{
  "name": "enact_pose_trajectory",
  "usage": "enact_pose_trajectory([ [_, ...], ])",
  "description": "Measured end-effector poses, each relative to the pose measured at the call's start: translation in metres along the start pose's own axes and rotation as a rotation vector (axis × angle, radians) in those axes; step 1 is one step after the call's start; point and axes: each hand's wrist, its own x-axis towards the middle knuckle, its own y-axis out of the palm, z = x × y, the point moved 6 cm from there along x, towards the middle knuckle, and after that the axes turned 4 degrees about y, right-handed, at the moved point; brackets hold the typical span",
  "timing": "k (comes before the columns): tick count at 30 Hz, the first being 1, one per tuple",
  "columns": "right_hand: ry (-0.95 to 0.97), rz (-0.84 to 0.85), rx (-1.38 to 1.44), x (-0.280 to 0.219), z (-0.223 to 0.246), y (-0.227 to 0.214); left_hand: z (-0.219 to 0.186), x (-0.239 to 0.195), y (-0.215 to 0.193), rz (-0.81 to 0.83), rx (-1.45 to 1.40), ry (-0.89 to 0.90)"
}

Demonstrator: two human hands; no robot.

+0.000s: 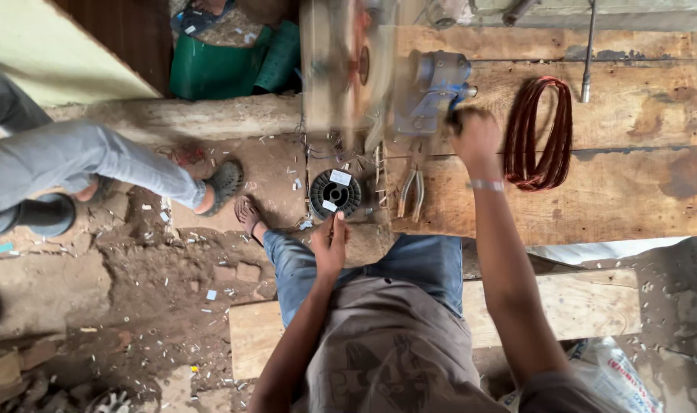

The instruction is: The person uses a manual winding machine to wind copper wire into coils, securing them with tape and removing them from the machine.

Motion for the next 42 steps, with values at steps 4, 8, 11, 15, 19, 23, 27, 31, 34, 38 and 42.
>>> enact_pose_trajectory([
  [4,-0.21,-0.093,-0.007,-0.068,0.04,-0.085,0.0,0.001,0.002,0.005,0.044,-0.004],
  [8,-0.156,-0.068,0.083,-0.072,0.04,-0.163,-0.005,-0.002,0.002,0.04,0.024,-0.002],
  [11,-0.315,-0.379,0.273,-0.051,0.052,-0.206,0.001,-0.003,0.0,0.027,0.017,-0.059],
  [15,-0.397,-0.525,0.301,0.029,0.044,-0.207,0.006,0.001,-0.002,0.0,0.006,-0.03],
  [19,-0.416,-0.459,0.405,0.106,0.02,-0.153,0.005,0.009,-0.001,0.008,-0.008,-0.007],
  [23,-0.249,-0.456,0.078,0.141,-0.014,-0.058,0.005,0.01,0.0,0.008,0.028,-0.051],
  [27,-0.012,-0.258,-0.05,0.115,-0.024,0.014,-0.004,0.006,-0.003,0.005,0.047,0.019],
  [31,0.069,0.038,-0.105,0.026,-0.018,0.022,-0.014,0.0,-0.008,-0.012,0.1,0.08],
  [34,-0.264,-0.179,-0.062,-0.046,0.029,-0.06,-0.022,-0.001,-0.006,-0.017,0.101,0.103],
  [38,-0.304,-0.258,-0.002,-0.085,0.058,-0.148,-0.027,0.0,-0.007,-0.019,0.125,0.115],
  [42,-0.357,-0.401,0.227,-0.065,0.059,-0.213,-0.022,-0.001,-0.003,0.017,0.119,0.129],
])
